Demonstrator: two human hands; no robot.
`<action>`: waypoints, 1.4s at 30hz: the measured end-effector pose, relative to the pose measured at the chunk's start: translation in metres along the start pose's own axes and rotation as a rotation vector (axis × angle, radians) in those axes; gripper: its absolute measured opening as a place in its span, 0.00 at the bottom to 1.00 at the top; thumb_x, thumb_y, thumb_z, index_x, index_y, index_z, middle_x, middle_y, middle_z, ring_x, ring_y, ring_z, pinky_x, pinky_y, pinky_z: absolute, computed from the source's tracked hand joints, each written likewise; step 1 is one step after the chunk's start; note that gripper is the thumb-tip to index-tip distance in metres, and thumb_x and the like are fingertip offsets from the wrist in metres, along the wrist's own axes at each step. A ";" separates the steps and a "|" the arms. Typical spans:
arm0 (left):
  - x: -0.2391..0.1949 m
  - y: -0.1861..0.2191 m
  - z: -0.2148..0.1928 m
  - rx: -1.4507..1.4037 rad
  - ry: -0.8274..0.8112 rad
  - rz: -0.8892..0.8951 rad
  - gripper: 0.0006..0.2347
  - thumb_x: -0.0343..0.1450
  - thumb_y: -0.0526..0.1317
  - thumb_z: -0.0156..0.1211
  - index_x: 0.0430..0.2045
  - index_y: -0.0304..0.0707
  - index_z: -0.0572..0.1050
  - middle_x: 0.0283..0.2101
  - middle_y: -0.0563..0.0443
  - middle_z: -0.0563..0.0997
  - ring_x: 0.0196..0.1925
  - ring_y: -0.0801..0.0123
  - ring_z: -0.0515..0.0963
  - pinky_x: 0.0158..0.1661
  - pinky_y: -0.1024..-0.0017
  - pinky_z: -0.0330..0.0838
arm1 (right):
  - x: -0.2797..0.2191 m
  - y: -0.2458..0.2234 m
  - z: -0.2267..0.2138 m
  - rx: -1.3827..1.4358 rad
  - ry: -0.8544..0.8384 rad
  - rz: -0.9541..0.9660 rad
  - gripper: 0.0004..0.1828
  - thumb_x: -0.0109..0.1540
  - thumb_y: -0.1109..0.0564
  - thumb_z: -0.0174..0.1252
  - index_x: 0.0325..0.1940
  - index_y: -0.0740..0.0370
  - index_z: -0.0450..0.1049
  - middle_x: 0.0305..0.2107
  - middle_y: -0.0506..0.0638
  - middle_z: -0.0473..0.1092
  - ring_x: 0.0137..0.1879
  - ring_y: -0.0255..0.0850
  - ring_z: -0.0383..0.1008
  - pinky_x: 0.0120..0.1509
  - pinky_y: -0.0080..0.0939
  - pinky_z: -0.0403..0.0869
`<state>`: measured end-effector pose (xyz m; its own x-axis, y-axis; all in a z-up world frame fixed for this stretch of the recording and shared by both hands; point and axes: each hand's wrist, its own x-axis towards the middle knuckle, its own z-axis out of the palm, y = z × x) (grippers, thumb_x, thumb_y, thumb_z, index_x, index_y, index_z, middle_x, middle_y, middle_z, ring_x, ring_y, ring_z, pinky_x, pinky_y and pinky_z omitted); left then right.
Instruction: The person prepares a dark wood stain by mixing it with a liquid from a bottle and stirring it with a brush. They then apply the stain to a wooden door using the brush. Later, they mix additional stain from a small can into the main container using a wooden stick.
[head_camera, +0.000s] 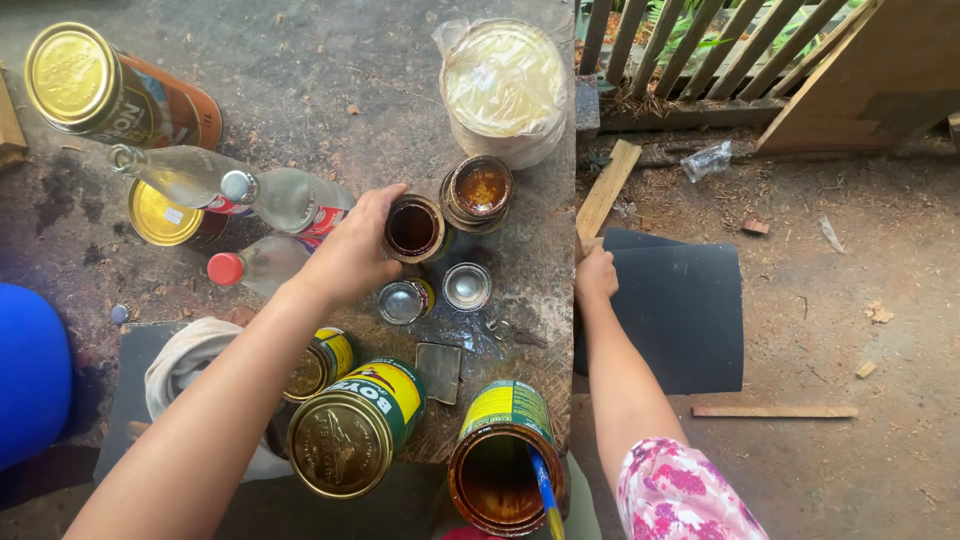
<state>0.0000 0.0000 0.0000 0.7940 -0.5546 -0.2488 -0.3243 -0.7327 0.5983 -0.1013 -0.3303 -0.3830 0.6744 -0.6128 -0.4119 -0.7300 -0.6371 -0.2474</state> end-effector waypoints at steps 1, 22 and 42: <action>0.001 0.000 -0.001 0.006 0.006 -0.026 0.40 0.55 0.29 0.71 0.65 0.32 0.58 0.64 0.36 0.66 0.69 0.50 0.65 0.67 0.64 0.61 | 0.002 -0.004 -0.002 0.074 -0.019 0.019 0.12 0.72 0.54 0.42 0.50 0.57 0.72 0.51 0.57 0.70 0.56 0.59 0.75 0.55 0.60 0.74; -0.015 -0.018 0.004 -0.403 0.206 0.105 0.34 0.58 0.31 0.74 0.59 0.37 0.62 0.56 0.46 0.77 0.61 0.65 0.78 0.61 0.69 0.72 | -0.139 0.016 -0.224 1.345 0.741 -0.375 0.19 0.67 0.62 0.67 0.53 0.60 0.62 0.45 0.49 0.69 0.50 0.37 0.71 0.58 0.36 0.75; -0.114 0.093 0.010 -0.774 0.530 0.319 0.38 0.57 0.29 0.75 0.60 0.39 0.58 0.59 0.46 0.68 0.62 0.65 0.75 0.63 0.67 0.74 | -0.378 0.280 -0.307 2.402 0.590 0.712 0.23 0.75 0.60 0.41 0.70 0.81 0.58 0.41 0.65 0.75 0.40 0.45 0.81 0.46 0.39 0.82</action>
<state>-0.1261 -0.0088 0.0761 0.9164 -0.2948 0.2709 -0.2879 -0.0153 0.9575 -0.5269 -0.4202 -0.0276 0.0785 -0.6480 -0.7576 0.6417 0.6144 -0.4590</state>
